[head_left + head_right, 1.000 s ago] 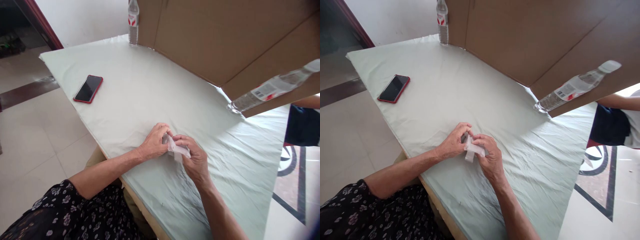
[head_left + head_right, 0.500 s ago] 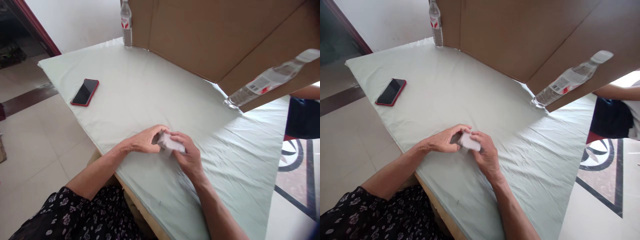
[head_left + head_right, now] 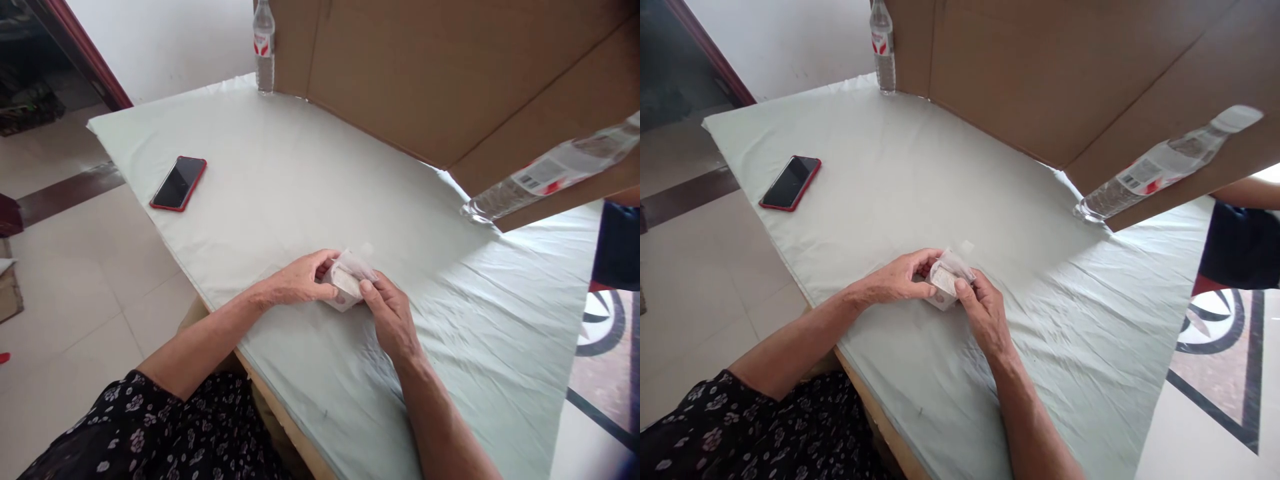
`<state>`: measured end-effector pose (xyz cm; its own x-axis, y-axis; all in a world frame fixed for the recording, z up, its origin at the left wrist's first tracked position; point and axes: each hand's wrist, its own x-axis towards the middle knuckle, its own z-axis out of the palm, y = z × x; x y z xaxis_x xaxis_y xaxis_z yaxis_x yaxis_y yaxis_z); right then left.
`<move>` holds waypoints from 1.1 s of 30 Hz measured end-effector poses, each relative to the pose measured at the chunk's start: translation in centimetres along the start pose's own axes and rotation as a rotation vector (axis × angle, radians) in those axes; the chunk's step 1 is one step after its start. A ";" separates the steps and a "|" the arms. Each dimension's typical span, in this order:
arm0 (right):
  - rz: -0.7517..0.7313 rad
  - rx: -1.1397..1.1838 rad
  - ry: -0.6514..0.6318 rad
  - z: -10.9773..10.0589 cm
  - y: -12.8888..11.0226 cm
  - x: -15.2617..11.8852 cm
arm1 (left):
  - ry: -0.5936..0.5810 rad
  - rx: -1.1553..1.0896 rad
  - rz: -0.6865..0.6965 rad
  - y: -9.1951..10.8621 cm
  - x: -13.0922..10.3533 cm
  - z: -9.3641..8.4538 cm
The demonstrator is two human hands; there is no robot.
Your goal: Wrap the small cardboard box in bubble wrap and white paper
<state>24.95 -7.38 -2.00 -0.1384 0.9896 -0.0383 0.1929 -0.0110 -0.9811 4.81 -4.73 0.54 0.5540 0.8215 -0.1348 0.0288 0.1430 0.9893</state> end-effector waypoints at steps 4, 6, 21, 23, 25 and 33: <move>-0.058 0.066 0.023 -0.2 0.7 -0.3 | 0.013 0.094 0.016 0.1 0.1 0.1; -0.074 0.017 0.084 -0.3 1.0 -0.4 | 0.002 0.110 0.036 -0.1 0.2 0.1; -0.255 -0.369 0.043 -0.1 1.2 0.5 | -0.042 0.013 -0.006 -0.8 0.2 0.0; -0.277 -0.371 0.010 0.1 1.2 0.7 | -0.047 0.024 0.002 -0.9 0.3 0.0; -0.299 -0.407 -0.006 0.4 1.2 0.8 | -0.049 0.034 -0.010 -1.0 0.3 0.0; -0.336 -0.444 0.223 0.6 1.3 -0.3 | -0.051 0.012 -0.030 -1.1 0.2 -0.1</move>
<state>24.69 -7.78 -3.36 -0.0639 0.9352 0.3482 0.5681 0.3210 -0.7578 4.84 -4.67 -0.55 0.5942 0.7880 -0.1613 0.0554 0.1600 0.9856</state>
